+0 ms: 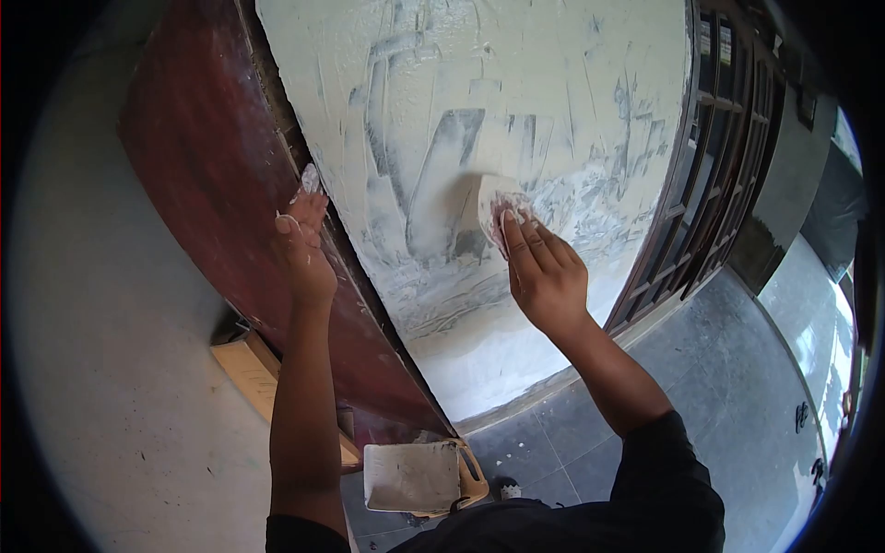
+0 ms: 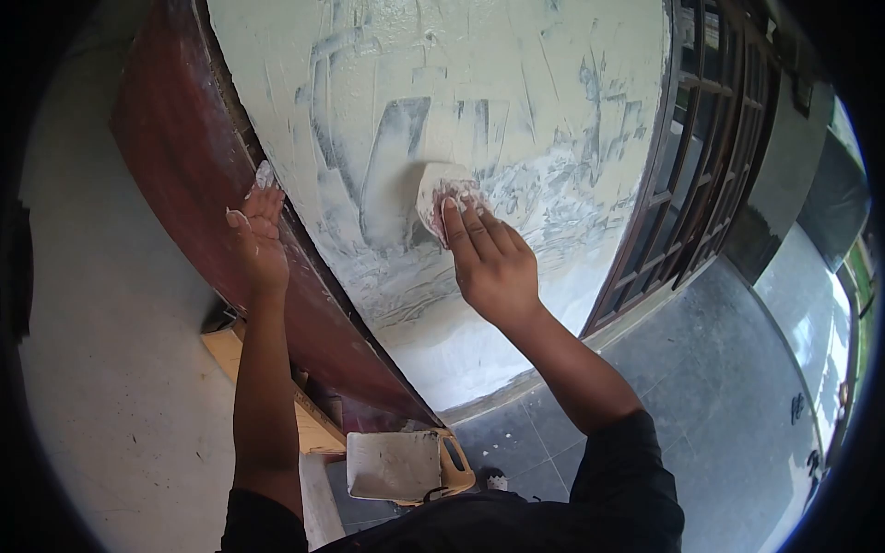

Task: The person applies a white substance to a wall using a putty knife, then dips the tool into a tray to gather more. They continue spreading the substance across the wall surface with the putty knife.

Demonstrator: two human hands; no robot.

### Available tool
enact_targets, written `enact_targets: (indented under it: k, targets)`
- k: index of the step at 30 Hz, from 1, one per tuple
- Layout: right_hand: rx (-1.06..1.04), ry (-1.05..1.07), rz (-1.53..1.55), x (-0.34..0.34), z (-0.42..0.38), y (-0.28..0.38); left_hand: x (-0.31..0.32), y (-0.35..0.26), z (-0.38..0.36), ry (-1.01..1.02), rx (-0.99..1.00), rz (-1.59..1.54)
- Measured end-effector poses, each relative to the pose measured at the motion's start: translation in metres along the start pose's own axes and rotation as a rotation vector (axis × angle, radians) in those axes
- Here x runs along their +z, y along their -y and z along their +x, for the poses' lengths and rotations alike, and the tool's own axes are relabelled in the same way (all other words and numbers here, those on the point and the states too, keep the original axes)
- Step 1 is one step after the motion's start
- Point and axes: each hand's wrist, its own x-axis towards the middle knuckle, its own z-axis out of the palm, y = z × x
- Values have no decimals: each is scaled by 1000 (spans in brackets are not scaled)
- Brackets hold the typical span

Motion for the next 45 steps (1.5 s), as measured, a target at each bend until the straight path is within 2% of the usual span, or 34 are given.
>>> enact_targets:
  k: [2, 5, 9, 11, 13, 18, 23, 25, 27, 29, 34, 36, 41, 43, 45]
  targets:
    - [2, -76, -63, 7, 27, -20, -3, 1, -1, 64, 4, -53]
    - [-86, -160, -149, 19, 43, -24, -2, 0, -1, 37, 2, -61]
    - [-184, 14, -98, 48, -3, 6, -3, 1, -2, 61, 12, -44]
    - [-216, 82, -17, 53, -44, 22, 3, 2, 0, -26, 37, -7]
    - [-204, 134, 60, 50, -74, 37, 1, 5, -1, -20, 41, -2]
    - [-106, 128, 150, 23, -68, 21, -4, 3, -1, 45, -5, -29]
    - [-80, -142, -90, 18, 16, -44, 1, 6, -3, 8, 78, -16]
    - [-82, -149, -121, 24, 31, -48, 4, 3, -4, 3, 65, -12]
    - [-84, -56, -119, 35, 36, -40, 4, 7, -3, -4, 60, -9]
    - [-283, 9, -259, 89, -36, 7, 1, 13, -4, -12, 84, -16]
    - [-218, 167, 54, 63, -108, 54, 5, 7, -3, -9, 76, -11]
    - [-54, 237, 269, 43, -112, 53, 5, 6, -3, -22, 74, -8]
    - [62, 3, 124, 10, -54, 18, 0, 11, -1, -3, 95, 4]
    - [65, -148, 9, 11, -14, -4, 7, 3, -1, -37, 82, 24]
    - [24, -212, -78, 16, 21, -18, 7, 2, -2, -73, 70, 43]
